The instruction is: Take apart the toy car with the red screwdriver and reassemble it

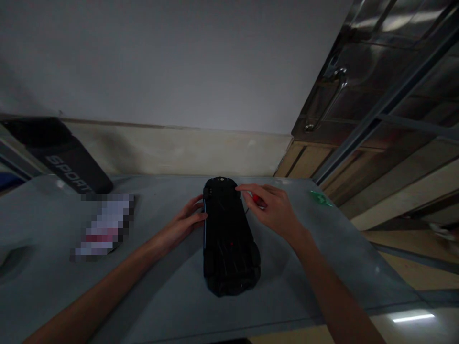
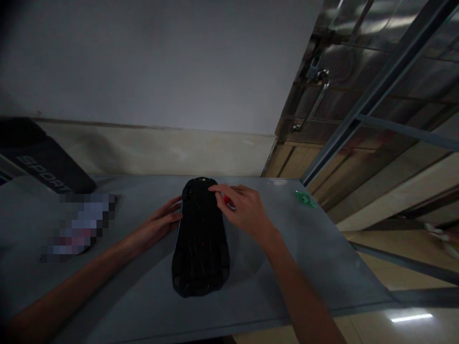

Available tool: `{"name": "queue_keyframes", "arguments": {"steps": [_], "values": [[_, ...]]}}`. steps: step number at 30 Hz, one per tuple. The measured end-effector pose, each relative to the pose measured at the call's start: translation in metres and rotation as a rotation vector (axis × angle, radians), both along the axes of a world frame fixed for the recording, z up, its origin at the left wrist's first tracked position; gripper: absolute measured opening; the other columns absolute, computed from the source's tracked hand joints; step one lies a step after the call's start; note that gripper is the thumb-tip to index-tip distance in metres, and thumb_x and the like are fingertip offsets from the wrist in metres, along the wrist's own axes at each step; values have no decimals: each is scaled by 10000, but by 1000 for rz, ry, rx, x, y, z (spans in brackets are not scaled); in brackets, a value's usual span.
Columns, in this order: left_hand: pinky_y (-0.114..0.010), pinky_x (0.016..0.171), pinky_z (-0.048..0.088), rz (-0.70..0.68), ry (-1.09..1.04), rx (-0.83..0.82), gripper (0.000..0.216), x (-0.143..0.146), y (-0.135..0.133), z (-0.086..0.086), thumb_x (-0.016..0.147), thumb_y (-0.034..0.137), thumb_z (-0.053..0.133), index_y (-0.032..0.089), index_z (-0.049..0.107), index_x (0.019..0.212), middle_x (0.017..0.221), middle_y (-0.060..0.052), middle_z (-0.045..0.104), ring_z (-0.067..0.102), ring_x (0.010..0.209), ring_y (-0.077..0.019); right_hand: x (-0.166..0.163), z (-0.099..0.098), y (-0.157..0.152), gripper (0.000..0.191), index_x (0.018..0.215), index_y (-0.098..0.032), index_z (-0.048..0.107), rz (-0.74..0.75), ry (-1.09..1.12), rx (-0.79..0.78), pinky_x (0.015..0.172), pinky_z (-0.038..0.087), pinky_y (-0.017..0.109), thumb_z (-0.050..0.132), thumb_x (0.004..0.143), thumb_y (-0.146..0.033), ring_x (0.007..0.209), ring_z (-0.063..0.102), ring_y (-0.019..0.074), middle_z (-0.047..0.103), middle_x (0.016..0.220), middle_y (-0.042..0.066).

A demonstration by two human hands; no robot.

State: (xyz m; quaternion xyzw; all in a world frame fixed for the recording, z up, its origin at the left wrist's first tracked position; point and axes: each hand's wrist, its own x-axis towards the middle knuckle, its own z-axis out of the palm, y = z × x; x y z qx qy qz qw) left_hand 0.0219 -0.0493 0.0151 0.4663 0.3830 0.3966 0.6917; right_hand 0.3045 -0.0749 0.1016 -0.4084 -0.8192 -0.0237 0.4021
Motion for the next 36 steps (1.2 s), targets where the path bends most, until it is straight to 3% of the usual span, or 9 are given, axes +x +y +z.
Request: {"name": "queue_keyframes", "arguments": {"steps": [6, 11, 16, 21, 29, 36], "values": [[-463, 1256, 474, 7, 10, -21, 715, 1, -1, 2, 865, 356, 867, 369, 631, 1540, 1594, -64, 645, 569, 1530, -347, 1, -1, 1, 378, 1283, -272, 800, 37, -34, 31, 714, 536, 296, 531, 1041, -162, 638, 628, 157, 729, 785, -10], [-516, 1282, 447, 6, -5, -20, 753, 1, 1, -1, 852, 364, 880, 343, 608, 1554, 1610, -96, 612, 562, 1531, -358, 3, -3, 1, 282, 1170, -287, 822, -38, -47, 15, 661, 497, 289, 561, 1076, -231, 557, 581, 150, 650, 647, -43], [-533, 1290, 440, -6, 5, -7, 746, 0, 0, -2, 877, 358, 860, 348, 601, 1576, 1633, -97, 600, 550, 1544, -367, 3, 3, -2, 406, 1311, -238, 755, 25, -71, -18, 708, 516, 296, 522, 994, -140, 678, 646, 173, 687, 769, -9], [-549, 1296, 432, -8, -24, 8, 729, -1, 1, -5, 891, 365, 862, 351, 608, 1574, 1610, -99, 622, 560, 1534, -372, 3, 0, 0, 270, 1234, -248, 772, -34, -96, -25, 682, 491, 279, 539, 1097, -238, 576, 585, 145, 644, 685, -44], [-522, 1275, 460, 4, -1, -14, 741, 0, 0, 0, 876, 359, 876, 342, 612, 1568, 1627, -94, 611, 549, 1544, -378, 0, 3, -2, 314, 1277, -244, 755, 12, -100, 26, 836, 557, 333, 518, 1082, -177, 782, 711, 200, 771, 879, 23], [-507, 1281, 449, 10, -10, -37, 767, 0, 1, 1, 859, 346, 893, 326, 596, 1566, 1637, -108, 585, 538, 1546, -364, 2, 1, -3, 307, 1343, -240, 744, -48, -159, -17, 794, 530, 332, 516, 1141, -279, 626, 610, 189, 686, 710, -24]]}}
